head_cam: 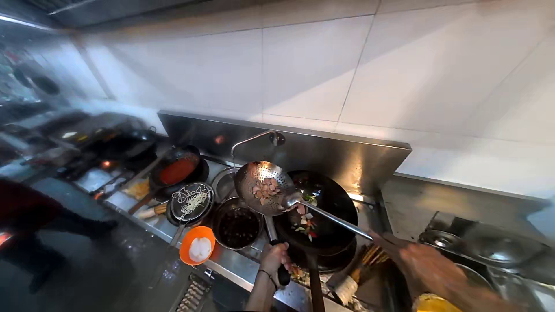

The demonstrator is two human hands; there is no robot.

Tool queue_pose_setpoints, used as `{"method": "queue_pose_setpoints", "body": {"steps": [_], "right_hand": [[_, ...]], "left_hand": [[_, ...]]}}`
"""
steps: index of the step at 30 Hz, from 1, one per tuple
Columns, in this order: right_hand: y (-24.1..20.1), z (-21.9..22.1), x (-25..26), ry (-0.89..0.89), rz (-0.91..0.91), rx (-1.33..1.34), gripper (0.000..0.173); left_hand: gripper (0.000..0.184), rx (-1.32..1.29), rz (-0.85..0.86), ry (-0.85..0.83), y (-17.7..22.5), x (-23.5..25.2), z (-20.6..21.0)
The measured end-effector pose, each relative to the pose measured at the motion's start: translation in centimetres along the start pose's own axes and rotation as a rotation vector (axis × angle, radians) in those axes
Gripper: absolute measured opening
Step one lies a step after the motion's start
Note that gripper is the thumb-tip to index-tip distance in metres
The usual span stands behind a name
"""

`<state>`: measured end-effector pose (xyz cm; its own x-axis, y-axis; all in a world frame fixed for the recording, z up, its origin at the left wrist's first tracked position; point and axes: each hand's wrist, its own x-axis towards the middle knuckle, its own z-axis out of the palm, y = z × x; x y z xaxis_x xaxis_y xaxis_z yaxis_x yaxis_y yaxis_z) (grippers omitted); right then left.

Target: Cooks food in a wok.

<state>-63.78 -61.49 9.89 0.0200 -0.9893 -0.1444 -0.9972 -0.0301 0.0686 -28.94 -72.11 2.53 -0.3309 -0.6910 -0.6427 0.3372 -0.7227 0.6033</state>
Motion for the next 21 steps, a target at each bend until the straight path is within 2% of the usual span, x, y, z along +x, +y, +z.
{"method": "queue_pose_setpoints", "body": {"steps": [2, 4, 9, 12, 14, 17, 21], "right_hand": [[2.5, -0.9, -1.3, 0.000, 0.023, -0.070, 0.063], [4.1, -1.3, -2.2, 0.074, 0.010, -0.084, 0.059], [4.1, -2.2, -3.3, 0.121, 0.030, 0.249, 0.055], [4.5, -4.0, -4.1, 0.083, -0.045, 0.278, 0.052], [3.6, -4.9, -4.1, 0.077, -0.075, 0.252, 0.048], [-0.3, -5.3, -2.4, 0.059, -0.026, 0.149, 0.048], [-3.6, -3.9, 0.9, -0.042, 0.001, -0.015, 0.056]], "left_hand": [[0.010, 0.008, 0.012, -0.002, -0.8, 0.4, -0.4], [0.009, -0.004, 0.012, 0.001, -0.9, 0.2, -0.6], [0.009, -0.010, 0.006, -0.002, -0.3, -1.6, -1.4], [0.009, 0.010, -0.007, 0.012, 0.3, -3.1, -2.3], [0.009, 0.024, -0.021, 0.010, 0.3, -3.3, -3.1], [0.011, 0.049, -0.034, 0.001, 0.1, -3.2, -3.5], [0.011, 0.036, -0.064, 0.011, -0.1, -3.0, -3.3]]}}
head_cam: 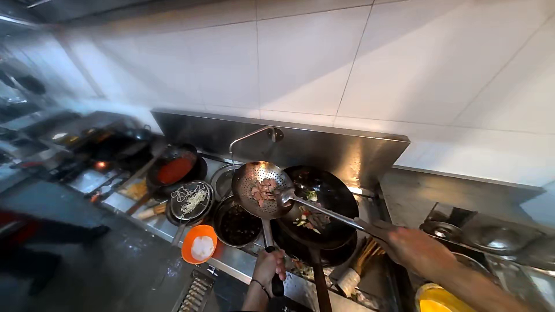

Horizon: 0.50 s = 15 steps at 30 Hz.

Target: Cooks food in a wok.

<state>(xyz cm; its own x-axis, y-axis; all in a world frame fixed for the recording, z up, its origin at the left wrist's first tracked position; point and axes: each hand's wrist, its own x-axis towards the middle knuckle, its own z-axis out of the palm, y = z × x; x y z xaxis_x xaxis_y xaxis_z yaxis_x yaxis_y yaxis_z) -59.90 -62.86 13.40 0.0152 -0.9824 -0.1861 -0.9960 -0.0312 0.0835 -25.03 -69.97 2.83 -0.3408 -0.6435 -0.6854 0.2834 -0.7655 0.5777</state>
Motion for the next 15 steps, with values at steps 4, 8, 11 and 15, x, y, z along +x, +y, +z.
{"method": "queue_pose_setpoints", "body": {"steps": [4, 8, 11, 15], "right_hand": [[4.2, -3.1, -3.3, 0.006, -0.042, -0.027, 0.052], [6.9, -5.2, -7.5, -0.126, 0.017, 0.218, 0.038], [5.3, -0.6, -6.3, -0.304, 0.123, 0.227, 0.039], [-0.3, 11.4, -3.3, -0.167, 0.410, 0.460, 0.050]], "left_hand": [[0.008, -0.014, 0.000, 0.000, 0.0, -0.1, -2.0], [0.011, 0.030, 0.044, -0.032, -1.1, -1.8, -6.6], [0.010, 0.006, 0.039, -0.036, -2.0, -3.6, -9.9], [0.009, -0.029, -0.003, -0.079, -4.1, -3.5, -13.4]]}}
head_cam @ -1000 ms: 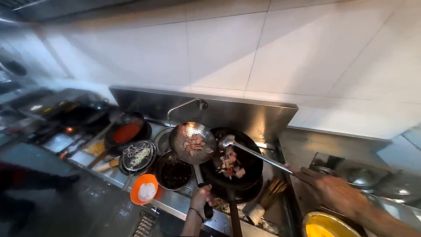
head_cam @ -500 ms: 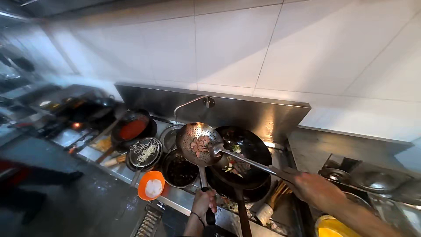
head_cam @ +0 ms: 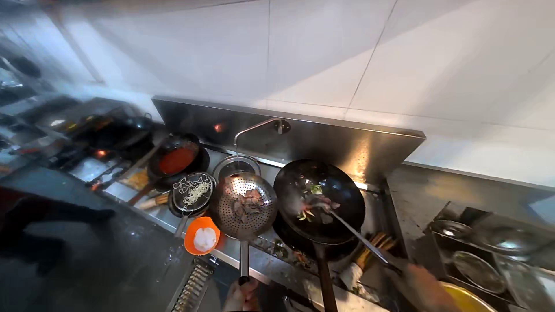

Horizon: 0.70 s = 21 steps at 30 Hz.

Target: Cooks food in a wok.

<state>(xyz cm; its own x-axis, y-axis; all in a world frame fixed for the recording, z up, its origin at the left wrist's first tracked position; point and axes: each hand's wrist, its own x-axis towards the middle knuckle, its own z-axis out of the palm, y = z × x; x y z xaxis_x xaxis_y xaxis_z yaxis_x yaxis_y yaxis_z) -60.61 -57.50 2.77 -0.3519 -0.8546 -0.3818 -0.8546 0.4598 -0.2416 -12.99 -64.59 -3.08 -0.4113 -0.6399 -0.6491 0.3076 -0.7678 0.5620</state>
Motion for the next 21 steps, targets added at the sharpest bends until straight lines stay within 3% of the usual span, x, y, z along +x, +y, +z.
{"method": "queue_pose_setpoints", "body": {"steps": [2, 5, 9, 12, 15, 18, 21], "right_hand": [[-1.7, 4.3, 0.4, 0.167, 0.013, 0.225, 0.053], [-4.4, 4.5, -1.0, 0.205, 0.006, 0.371, 0.055], [-4.4, 0.9, -3.1, 0.128, -0.158, 0.380, 0.055], [-6.8, -0.7, -3.0, 0.031, -0.314, 0.399, 0.053], [-11.5, 0.6, -0.8, -0.027, -0.415, 0.304, 0.050], [-16.5, 3.0, 1.4, -0.124, -0.368, 0.097, 0.053], [-17.2, 7.1, 0.8, -0.013, -0.316, 0.263, 0.055]], "left_hand": [[0.012, -0.009, -0.012, -0.012, -0.4, -0.1, -0.7], [0.016, -0.060, -0.057, -0.003, -0.1, -0.5, -0.7], [0.016, -0.136, -0.090, 0.002, 0.5, -0.1, -0.1], [0.011, -0.123, -0.081, 0.031, 0.5, 0.6, -0.3], [0.009, -0.080, -0.074, 0.038, 0.0, 1.6, -1.5], [0.009, -0.023, -0.079, 0.079, -0.3, 2.0, -1.4], [0.013, 0.108, -0.083, 0.172, 0.2, 1.9, -1.0]]}}
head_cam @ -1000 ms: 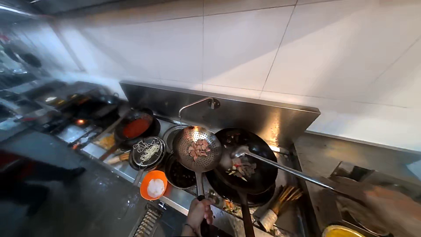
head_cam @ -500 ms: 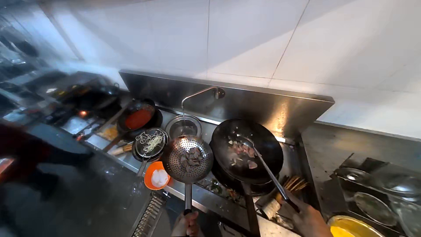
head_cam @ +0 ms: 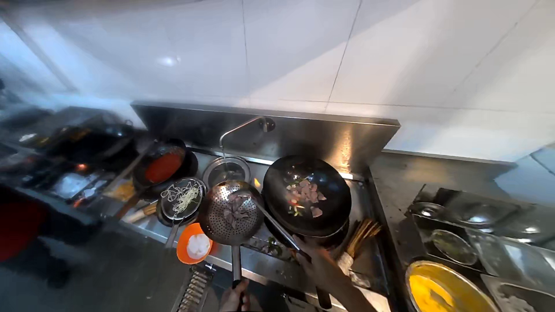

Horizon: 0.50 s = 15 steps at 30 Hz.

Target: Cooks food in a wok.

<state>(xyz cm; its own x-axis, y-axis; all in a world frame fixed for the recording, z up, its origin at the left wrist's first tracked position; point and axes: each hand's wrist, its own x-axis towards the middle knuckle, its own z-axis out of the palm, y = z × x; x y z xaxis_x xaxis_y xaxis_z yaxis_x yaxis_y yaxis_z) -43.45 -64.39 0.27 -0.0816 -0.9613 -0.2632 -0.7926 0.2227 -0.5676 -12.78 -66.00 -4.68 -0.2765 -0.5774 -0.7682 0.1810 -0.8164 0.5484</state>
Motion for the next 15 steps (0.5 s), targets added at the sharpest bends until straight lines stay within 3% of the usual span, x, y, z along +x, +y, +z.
{"method": "queue_pose_setpoints", "body": {"steps": [4, 7, 11, 15], "right_hand": [[2.7, 1.5, -3.0, 0.338, 0.147, 0.186, 0.055], [5.7, 0.6, -2.5, 0.441, 0.348, 0.139, 0.056], [8.8, -0.1, 0.5, 0.358, 0.462, 0.091, 0.054], [9.4, -2.9, -2.3, 0.178, 0.286, 0.057, 0.053]], "left_hand": [[0.024, 0.207, 0.022, 0.080, 0.5, -0.3, 0.3], [0.033, 0.365, 0.019, 0.119, 1.5, -1.4, 0.8], [0.040, 0.409, 0.003, 0.138, 1.7, -2.0, 0.6], [0.043, 0.438, 0.008, 0.135, 1.9, -2.9, 0.7]]}}
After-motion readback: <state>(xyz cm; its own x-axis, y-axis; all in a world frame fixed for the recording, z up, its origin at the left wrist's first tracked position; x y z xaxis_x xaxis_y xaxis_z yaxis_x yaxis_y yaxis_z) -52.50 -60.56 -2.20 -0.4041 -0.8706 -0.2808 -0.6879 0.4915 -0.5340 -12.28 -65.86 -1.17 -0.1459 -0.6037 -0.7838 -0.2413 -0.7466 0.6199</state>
